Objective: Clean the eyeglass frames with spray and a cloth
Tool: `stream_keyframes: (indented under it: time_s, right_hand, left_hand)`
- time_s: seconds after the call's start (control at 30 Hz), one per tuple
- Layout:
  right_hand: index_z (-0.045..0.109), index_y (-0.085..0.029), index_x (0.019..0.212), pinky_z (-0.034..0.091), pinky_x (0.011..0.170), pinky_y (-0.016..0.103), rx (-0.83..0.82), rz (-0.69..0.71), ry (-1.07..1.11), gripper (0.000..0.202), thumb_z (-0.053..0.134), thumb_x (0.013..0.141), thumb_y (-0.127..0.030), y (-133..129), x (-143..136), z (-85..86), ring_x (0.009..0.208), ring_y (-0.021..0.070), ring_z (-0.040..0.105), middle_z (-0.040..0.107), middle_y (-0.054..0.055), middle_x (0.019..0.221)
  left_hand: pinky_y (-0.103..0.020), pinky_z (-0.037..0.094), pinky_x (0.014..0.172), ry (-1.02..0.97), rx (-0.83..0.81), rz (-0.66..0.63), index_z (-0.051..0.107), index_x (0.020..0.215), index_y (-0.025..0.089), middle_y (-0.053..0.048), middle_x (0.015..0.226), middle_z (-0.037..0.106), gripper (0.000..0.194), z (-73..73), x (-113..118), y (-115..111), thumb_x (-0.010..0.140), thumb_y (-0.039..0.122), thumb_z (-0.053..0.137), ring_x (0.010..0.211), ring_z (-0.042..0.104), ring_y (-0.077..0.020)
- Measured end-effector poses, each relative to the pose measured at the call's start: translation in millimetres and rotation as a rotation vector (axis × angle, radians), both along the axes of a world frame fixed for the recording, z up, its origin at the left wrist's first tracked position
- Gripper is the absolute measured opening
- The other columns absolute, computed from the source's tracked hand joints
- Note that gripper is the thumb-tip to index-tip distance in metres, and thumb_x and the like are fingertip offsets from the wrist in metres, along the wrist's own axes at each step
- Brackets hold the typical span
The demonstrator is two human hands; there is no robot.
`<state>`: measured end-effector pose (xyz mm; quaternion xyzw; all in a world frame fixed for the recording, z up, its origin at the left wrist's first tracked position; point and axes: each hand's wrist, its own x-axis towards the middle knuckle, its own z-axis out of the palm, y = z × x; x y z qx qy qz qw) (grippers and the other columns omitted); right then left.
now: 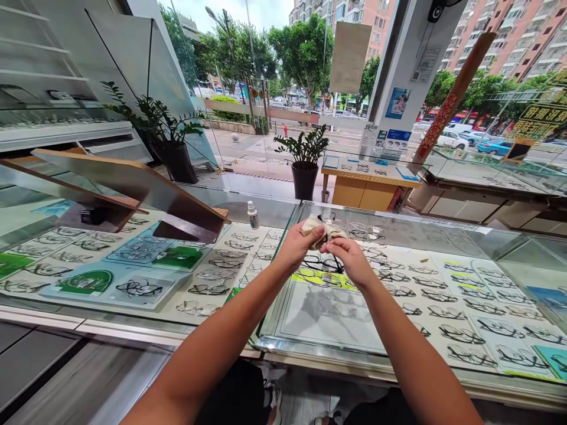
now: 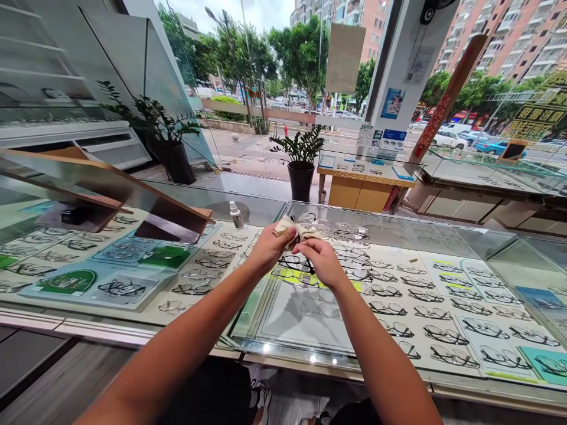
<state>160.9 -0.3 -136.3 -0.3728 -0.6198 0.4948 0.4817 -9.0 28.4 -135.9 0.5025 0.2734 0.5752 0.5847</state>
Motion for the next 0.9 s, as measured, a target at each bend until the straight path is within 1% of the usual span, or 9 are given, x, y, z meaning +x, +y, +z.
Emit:
stream_keyframes:
  time_s: [0.07, 0.17, 0.27, 0.4, 0.5, 0.6, 0.73, 0.8, 0.9]
  right_hand:
    - [0.081, -0.024, 0.081, 0.045, 0.096, 0.04, 0.008, -0.008, 0.012, 0.024, 0.073, 0.087, -0.046, 1.2, -1.4, -2.5, 0.092, 0.0241, 0.062, 0.076, 0.004, 0.089]
    - [0.082, -0.024, 0.081, 0.045, 0.097, 0.039, -0.006, -0.017, 0.078, 0.023, 0.075, 0.086, -0.046, 6.7, 0.8, -6.5, 0.093, 0.0241, 0.063, 0.076, 0.004, 0.09]
    - [0.081, -0.023, 0.081, 0.047, 0.095, 0.038, -0.058, -0.024, 0.176, 0.023, 0.076, 0.084, -0.046, 11.6, 4.3, -7.1, 0.093, 0.0234, 0.063, 0.075, 0.004, 0.09]
    - [0.081, -0.022, 0.078, 0.048, 0.095, 0.037, -0.095, -0.026, 0.217, 0.023, 0.078, 0.079, -0.045, 10.5, 5.8, -0.2, 0.092, 0.0231, 0.063, 0.075, 0.005, 0.088]
    - [0.081, -0.022, 0.077, 0.05, 0.091, 0.036, -0.112, -0.029, 0.246, 0.023, 0.078, 0.078, -0.045, 7.4, 9.0, 6.8, 0.09, 0.023, 0.064, 0.075, 0.005, 0.087]
    - [0.081, -0.022, 0.081, 0.052, 0.088, 0.036, -0.085, -0.078, 0.284, 0.024, 0.076, 0.081, -0.046, 6.4, 16.2, 12.6, 0.092, 0.0237, 0.065, 0.076, 0.007, 0.093]
    - [0.082, -0.024, 0.086, 0.051, 0.101, 0.04, 0.047, -0.17, 0.318, 0.023, 0.073, 0.084, -0.045, 7.7, 22.8, 16.7, 0.108, 0.0276, 0.066, 0.075, 0.009, 0.103]
    - [0.082, -0.025, 0.086, 0.049, 0.108, 0.041, 0.097, -0.174, 0.333, 0.021, 0.074, 0.085, -0.044, 8.2, 22.2, 16.8, 0.116, 0.0282, 0.065, 0.074, 0.008, 0.106]
    - [0.082, -0.025, 0.087, 0.046, 0.113, 0.042, 0.114, -0.165, 0.304, 0.02, 0.074, 0.086, -0.044, 8.1, 18.6, 15.3, 0.121, 0.0281, 0.064, 0.072, 0.007, 0.108]
  left_hand:
    - [-0.025, 0.04, 0.059, -0.018, -0.051, 0.04, 0.069, 0.079, 0.014, 0.001, 0.066, 0.064, 0.05, -2.4, 2.0, 2.1, 0.074, 0.059, 0.091, 0.059, 0.053, -0.0106]
    - [-0.027, 0.048, 0.069, -0.078, -0.137, -0.033, 0.074, 0.086, 0.015, -0.002, 0.075, 0.071, 0.053, -2.3, 5.2, 2.5, 0.073, 0.063, 0.09, 0.07, 0.063, -0.0142]
    - [-0.026, 0.052, 0.084, -0.129, -0.145, -0.128, 0.078, 0.096, 0.015, -0.005, 0.088, 0.077, 0.049, -1.1, 8.4, 0.3, 0.073, 0.056, 0.093, 0.085, 0.068, -0.0151]
    - [-0.027, 0.053, 0.094, -0.17, -0.157, -0.123, 0.078, 0.104, 0.014, -0.006, 0.096, 0.079, 0.05, -3.3, 9.2, 1.5, 0.074, 0.049, 0.094, 0.094, 0.071, -0.0159]
    - [-0.029, 0.054, 0.094, -0.204, -0.169, -0.059, 0.077, 0.105, 0.013, -0.007, 0.095, 0.079, 0.052, -3.4, 5.6, 7.1, 0.073, 0.05, 0.095, 0.095, 0.072, -0.0169]
    - [-0.029, 0.055, 0.092, -0.202, -0.154, -0.017, 0.078, 0.099, 0.013, -0.007, 0.094, 0.08, 0.051, 0.6, 0.5, 10.9, 0.071, 0.051, 0.095, 0.094, 0.073, -0.0183]
    - [-0.031, 0.055, 0.09, -0.121, -0.113, -0.113, 0.08, 0.1, 0.013, -0.011, 0.098, 0.081, 0.048, 5.9, -2.9, 6.8, 0.075, 0.053, 0.092, 0.097, 0.073, -0.023]
    - [-0.032, 0.055, 0.088, -0.073, -0.099, -0.182, 0.081, 0.105, 0.013, -0.012, 0.099, 0.081, 0.049, 6.0, -2.6, 2.6, 0.078, 0.054, 0.09, 0.098, 0.073, -0.0242]
    - [-0.033, 0.054, 0.087, 0.002, -0.093, -0.268, 0.081, 0.111, 0.013, -0.013, 0.1, 0.08, 0.053, 3.7, -1.2, -2.2, 0.08, 0.056, 0.087, 0.094, 0.072, -0.0241]
